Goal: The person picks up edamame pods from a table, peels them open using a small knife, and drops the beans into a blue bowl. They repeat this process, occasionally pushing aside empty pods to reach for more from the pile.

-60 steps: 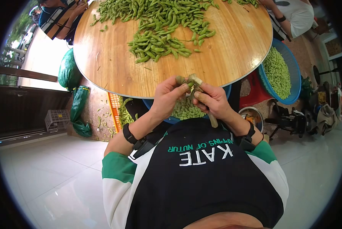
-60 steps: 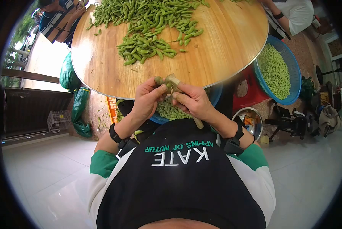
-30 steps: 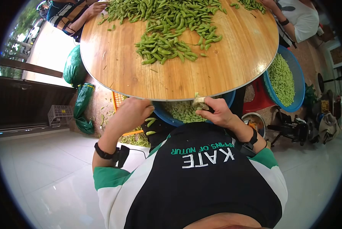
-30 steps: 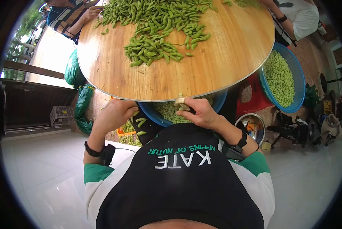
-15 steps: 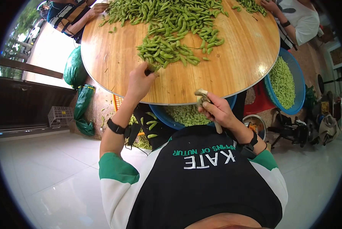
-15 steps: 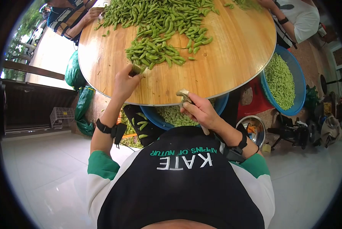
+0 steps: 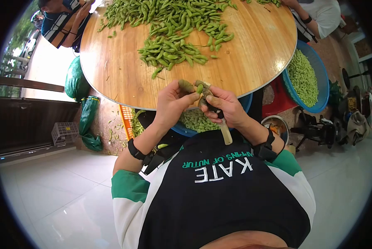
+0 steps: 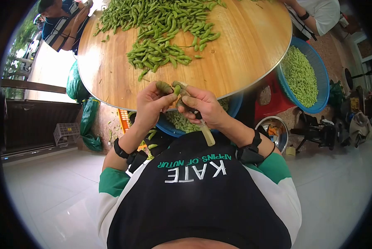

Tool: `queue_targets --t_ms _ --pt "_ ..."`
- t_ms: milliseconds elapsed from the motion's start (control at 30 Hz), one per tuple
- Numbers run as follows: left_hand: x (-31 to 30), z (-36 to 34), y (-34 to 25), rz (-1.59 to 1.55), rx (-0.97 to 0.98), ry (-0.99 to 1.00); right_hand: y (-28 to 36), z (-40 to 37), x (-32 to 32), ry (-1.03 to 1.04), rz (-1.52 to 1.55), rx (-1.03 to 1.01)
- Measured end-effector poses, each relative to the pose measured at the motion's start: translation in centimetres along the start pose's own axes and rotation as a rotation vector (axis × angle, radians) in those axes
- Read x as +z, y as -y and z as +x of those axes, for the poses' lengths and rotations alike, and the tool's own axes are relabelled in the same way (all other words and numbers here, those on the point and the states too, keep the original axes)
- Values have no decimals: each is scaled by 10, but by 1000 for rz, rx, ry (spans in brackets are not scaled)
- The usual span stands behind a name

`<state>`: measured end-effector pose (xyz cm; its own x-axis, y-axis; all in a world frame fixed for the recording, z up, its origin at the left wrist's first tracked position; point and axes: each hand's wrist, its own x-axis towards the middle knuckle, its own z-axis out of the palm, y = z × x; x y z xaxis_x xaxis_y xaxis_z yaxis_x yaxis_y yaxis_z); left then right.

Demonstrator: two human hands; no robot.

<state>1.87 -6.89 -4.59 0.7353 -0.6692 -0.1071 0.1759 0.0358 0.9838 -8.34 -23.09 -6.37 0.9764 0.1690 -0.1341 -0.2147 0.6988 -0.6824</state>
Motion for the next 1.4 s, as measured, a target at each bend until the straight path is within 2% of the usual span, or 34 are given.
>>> queue_targets --t_ms 67,333,500,567,600,667,800,867,900,967,1000,1067,1200,1267,1300,1367,1400 --pt "-4 1 5 -116 -116 25 -1 -1 -1 -5 -15 0" --pt "-3 -2 11 -77 -50 21 -2 -3 -2 36 -35 -8" --pt "-1 -2 10 -119 -46 8 -8 -1 -8 -11 -248 -122" --pt "-6 4 9 -335 -204 133 -4 -3 -7 -24 -172 -88" --pt "-7 6 8 -337 -202 131 -2 -3 -7 -35 -98 -52" --pt "-8 9 6 -554 -388 227 2 -4 -7 -20 -59 -36" --pt "-4 13 11 -654 -473 256 0 -4 -14 -75 66 4" --pt "6 11 21 63 163 149 2 -6 -14 -71 81 19" --pt "5 10 18 61 159 150 1 -7 -14 -68 100 39" --pt "2 7 10 808 521 85 -1 -8 -17 -76 129 63" --pt "4 7 5 809 521 85 -1 -8 -18 -81 153 81" --pt "10 6 0 1104 897 -5 -1 -8 -16 -67 203 86" --pt "10 10 5 1029 899 -35 3 -8 -11 -87 312 81" --pt "7 10 -1 811 623 75 -1 -9 -16 -74 275 57" --pt "7 8 -3 810 622 74 -1 -10 -18 -60 237 33" --pt "8 6 -6 355 107 128 0 -13 -17 -55 175 3" --pt "8 7 -5 355 108 128 1 -14 -17 -50 113 -27"
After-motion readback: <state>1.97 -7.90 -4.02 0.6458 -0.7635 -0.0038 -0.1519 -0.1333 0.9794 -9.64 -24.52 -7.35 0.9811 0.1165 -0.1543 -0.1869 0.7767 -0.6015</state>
